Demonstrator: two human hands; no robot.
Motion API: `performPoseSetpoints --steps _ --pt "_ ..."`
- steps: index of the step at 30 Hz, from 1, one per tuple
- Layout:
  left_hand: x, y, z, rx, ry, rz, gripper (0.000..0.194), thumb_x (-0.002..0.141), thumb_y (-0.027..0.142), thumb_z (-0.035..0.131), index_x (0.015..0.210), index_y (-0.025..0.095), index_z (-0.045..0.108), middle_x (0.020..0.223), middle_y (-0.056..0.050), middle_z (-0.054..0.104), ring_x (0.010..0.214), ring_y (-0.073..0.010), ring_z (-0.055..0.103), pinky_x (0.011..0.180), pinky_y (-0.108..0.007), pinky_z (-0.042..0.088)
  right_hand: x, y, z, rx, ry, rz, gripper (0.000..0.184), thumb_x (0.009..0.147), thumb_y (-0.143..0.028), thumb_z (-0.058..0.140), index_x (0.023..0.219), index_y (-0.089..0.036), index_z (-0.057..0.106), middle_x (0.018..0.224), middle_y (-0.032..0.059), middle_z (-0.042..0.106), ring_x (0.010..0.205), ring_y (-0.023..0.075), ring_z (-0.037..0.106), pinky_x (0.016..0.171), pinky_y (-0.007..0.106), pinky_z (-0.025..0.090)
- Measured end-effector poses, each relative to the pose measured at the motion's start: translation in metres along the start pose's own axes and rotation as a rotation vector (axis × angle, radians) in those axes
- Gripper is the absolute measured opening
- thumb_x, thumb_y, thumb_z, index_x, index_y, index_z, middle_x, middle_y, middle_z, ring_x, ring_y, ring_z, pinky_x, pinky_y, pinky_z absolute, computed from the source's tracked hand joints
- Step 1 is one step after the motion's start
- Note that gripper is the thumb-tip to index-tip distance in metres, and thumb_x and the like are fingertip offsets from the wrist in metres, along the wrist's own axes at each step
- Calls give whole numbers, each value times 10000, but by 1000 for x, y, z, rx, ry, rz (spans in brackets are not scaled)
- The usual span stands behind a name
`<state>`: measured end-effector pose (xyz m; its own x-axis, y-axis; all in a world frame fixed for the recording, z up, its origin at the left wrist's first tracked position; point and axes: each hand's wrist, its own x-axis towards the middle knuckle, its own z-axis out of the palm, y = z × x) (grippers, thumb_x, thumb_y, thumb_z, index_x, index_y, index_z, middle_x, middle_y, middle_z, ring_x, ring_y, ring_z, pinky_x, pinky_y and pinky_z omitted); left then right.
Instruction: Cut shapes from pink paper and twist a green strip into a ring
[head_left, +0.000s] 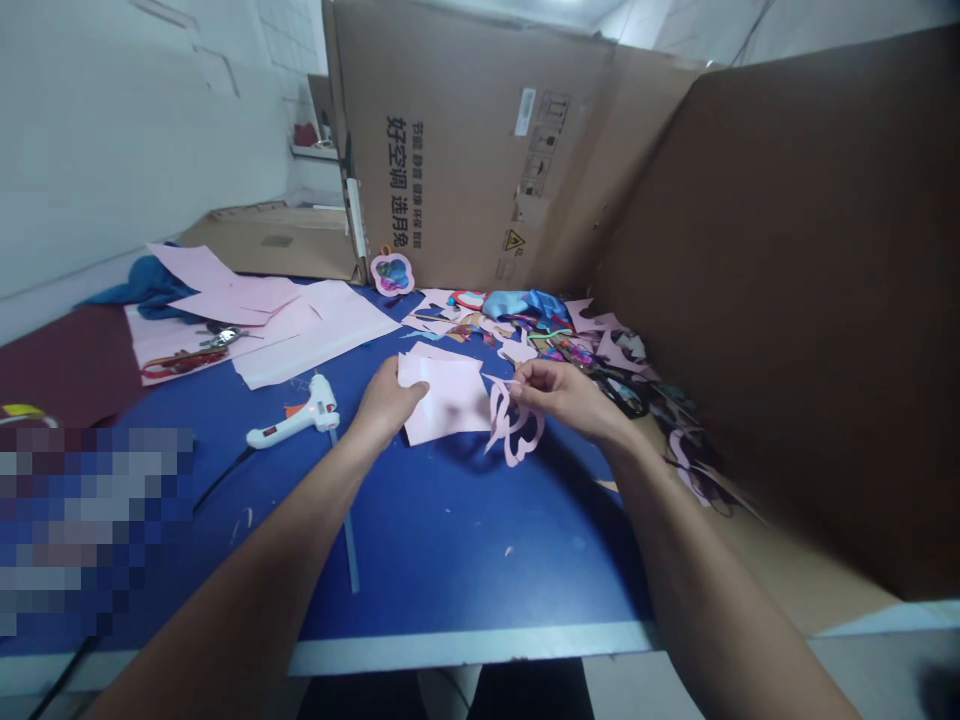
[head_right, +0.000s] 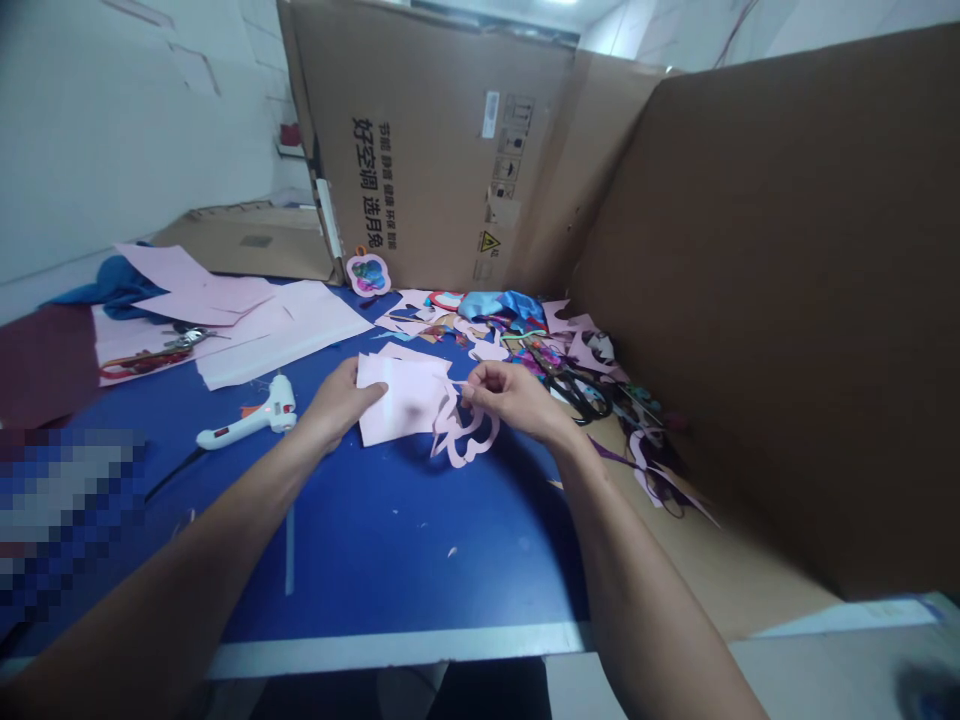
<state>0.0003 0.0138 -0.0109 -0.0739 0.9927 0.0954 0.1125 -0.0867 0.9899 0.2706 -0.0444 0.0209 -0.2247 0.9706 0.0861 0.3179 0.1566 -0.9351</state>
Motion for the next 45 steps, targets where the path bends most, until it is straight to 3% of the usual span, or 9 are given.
performPoseSetpoints --steps 2,4,8,12,18,25,31,35,45 --pt "-6 10 0 -28 156 180 529 585 14 849 1067 210 750 1354 -141 692 1454 -351 484 1174 -403 416 2 2 3 -9 35 -4 383 865 -555 779 863 -195 649 806 44 745 654 158 664 566 258 496" --pt "-13 21 3 -69 182 290 527 643 34 855 1123 227 755 1399 -119 662 1459 -310 473 1152 -334 419 5 4 8 -40 64 -33 347 870 -523 767 852 -199 642 772 31 726 645 157 651 554 255 488" --pt "-22 32 14 -202 -114 -43 218 852 303 819 1021 179 760 1002 -129 763 917 -244 721 811 -312 554 9 7 18 -114 136 -96 238 878 -423 723 835 -206 636 709 7 683 630 150 612 562 257 469" --pt "-28 28 20 -327 -397 -385 513 901 656 686 970 151 747 880 -172 775 664 -228 703 614 -332 548 8 5 25 -235 213 -107 168 903 -362 677 833 -212 646 697 5 688 614 156 605 575 275 452" --pt "-36 25 23 -319 -557 -346 169 875 328 768 871 159 770 775 -109 766 643 -185 714 585 -265 539 5 2 35 -360 240 -148 74 908 -284 674 877 -220 696 797 10 728 675 167 634 648 297 477" --pt "-32 28 23 -381 -429 -315 65 844 147 721 880 154 775 815 -123 785 608 -174 722 494 -223 472 10 6 37 4 220 -62 476 784 -375 831 1217 -244 682 1249 80 711 852 186 694 719 321 574" --pt "-27 25 23 -378 -333 -200 77 886 182 693 907 182 767 854 -102 790 634 -176 731 535 -243 501 12 7 35 176 209 57 490 754 -382 865 1171 -207 678 898 46 755 715 196 715 610 306 564" --pt "-27 22 25 -396 -331 -202 94 879 212 727 965 188 754 871 -99 787 681 -200 757 567 -259 527 11 8 36 192 229 82 366 730 -441 880 931 -198 693 714 17 723 599 169 661 561 291 542" --pt "-28 15 25 -352 -349 -189 244 784 155 787 1019 182 728 867 -107 798 703 -227 766 545 -269 553 13 10 36 172 299 32 389 726 -540 867 808 -196 707 684 38 719 549 151 606 501 266 463"
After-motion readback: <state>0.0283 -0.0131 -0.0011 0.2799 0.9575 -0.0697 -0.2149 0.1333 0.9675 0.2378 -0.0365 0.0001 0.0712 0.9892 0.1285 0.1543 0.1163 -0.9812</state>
